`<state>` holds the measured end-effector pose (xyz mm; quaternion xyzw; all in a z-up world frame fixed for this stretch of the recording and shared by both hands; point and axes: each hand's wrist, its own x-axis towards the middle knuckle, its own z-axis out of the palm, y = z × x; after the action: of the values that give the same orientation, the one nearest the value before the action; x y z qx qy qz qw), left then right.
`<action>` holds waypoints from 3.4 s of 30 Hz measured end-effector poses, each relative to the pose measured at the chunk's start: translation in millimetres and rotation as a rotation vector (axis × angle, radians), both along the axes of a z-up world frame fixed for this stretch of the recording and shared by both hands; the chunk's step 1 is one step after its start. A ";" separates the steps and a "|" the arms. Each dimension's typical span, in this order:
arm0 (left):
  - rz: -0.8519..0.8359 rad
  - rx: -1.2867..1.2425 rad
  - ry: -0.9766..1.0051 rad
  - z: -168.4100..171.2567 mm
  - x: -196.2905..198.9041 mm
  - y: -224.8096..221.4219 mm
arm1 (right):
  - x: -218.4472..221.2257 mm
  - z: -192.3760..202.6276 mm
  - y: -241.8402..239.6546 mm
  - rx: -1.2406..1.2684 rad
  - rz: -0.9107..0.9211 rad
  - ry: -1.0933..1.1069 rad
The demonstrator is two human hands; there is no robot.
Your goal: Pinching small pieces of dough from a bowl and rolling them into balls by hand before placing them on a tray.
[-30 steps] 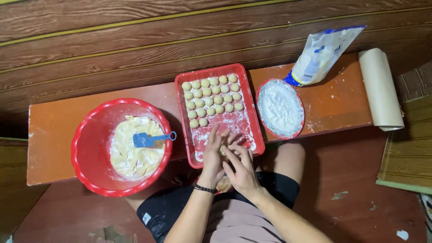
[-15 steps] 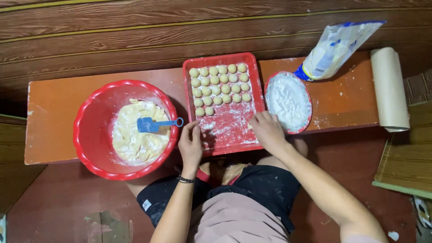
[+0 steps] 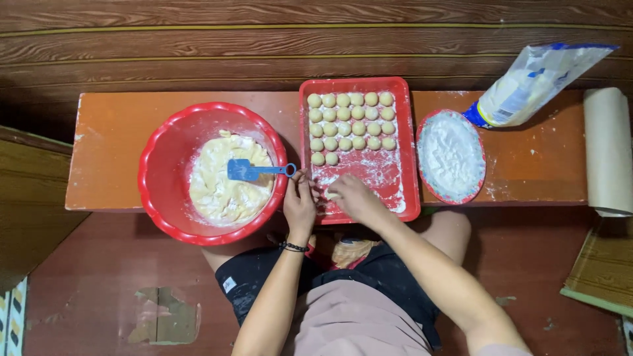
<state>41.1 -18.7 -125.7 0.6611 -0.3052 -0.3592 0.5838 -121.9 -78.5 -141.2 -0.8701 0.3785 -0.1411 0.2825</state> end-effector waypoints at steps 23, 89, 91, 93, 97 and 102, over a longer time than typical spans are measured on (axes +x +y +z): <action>-0.036 -0.001 -0.115 -0.2 1.5 -0.3 | 22.5 17.2 -10.8 -0.104 0.029 0.015; -0.224 -0.059 0.975 87.9 -50.2 -12.8 | -25.0 90.2 22.4 -0.142 -0.627 -0.550; -0.246 -0.105 1.013 96.4 -44.6 -15.1 | -17.3 96.2 21.3 -0.071 -0.569 -0.546; -0.286 -0.062 0.942 99.9 -40.6 -15.8 | -8.3 101.0 23.2 -0.198 -0.535 -0.529; -0.270 -0.095 0.964 100.9 -49.1 -11.9 | 2.8 116.5 23.6 -0.337 -0.438 -0.589; -0.219 -0.038 1.084 112.3 -47.8 -12.7 | 14.7 127.4 11.2 -0.227 -0.290 -0.469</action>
<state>-6.6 -31.4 -13.4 0.3351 -0.0345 -0.7012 0.6284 -107.2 -67.2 -13.8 -0.7766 0.4051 -0.4185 0.2401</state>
